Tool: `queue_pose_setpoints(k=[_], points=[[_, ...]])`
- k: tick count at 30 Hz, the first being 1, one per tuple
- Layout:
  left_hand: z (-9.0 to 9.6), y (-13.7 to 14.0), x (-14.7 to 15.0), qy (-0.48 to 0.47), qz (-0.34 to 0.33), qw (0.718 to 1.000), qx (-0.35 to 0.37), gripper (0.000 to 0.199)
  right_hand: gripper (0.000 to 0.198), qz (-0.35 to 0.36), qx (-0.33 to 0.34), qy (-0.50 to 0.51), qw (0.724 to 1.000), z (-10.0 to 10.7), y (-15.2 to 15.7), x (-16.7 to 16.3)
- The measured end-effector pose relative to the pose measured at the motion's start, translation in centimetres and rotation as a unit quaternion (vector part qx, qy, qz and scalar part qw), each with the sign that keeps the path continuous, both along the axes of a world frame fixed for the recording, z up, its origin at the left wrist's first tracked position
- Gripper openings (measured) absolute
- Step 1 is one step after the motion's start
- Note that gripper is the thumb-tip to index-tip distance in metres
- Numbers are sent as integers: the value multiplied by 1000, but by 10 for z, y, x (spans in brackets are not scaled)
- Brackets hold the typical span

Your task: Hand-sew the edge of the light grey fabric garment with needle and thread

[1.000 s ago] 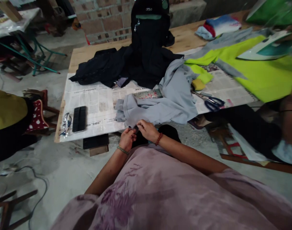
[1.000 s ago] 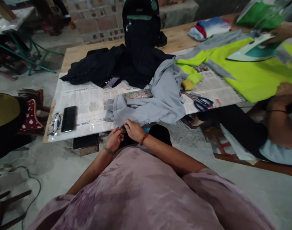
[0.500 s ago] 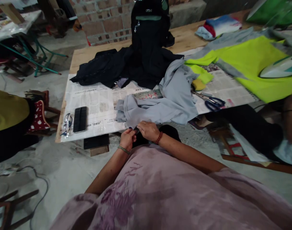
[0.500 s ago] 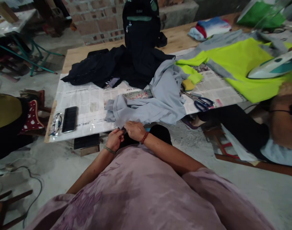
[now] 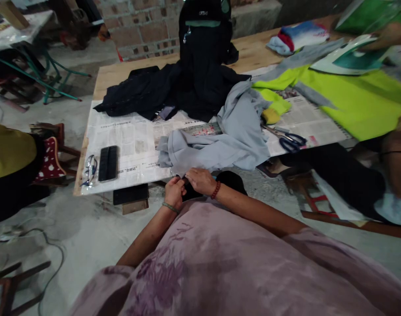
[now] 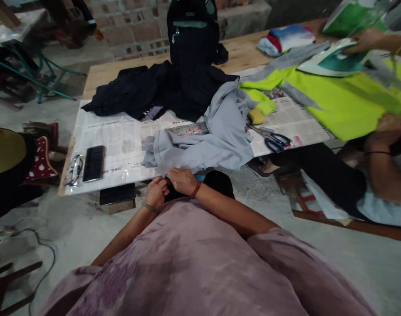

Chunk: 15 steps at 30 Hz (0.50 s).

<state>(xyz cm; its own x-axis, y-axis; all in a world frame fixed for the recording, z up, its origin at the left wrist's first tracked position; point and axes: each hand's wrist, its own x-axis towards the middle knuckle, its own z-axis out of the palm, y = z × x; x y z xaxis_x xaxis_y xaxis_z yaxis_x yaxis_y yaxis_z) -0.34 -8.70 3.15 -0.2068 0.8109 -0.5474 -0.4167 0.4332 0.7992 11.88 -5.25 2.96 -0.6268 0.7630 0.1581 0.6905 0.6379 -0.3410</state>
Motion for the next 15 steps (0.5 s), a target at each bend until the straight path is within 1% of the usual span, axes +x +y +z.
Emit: queue_pose_setpoints(k=[9, 12, 15], points=[[4, -1, 3, -11, 9, 1000, -10, 24, 20, 2, 23, 20, 1000, -6, -2, 1], [9, 1, 1, -12, 12, 1000, 3, 25, 21, 10, 30, 49, 998, -10, -2, 2], [14, 7, -1, -14, -10, 1000, 16, 28, 24, -3, 17, 95, 995, -11, 1, 3]])
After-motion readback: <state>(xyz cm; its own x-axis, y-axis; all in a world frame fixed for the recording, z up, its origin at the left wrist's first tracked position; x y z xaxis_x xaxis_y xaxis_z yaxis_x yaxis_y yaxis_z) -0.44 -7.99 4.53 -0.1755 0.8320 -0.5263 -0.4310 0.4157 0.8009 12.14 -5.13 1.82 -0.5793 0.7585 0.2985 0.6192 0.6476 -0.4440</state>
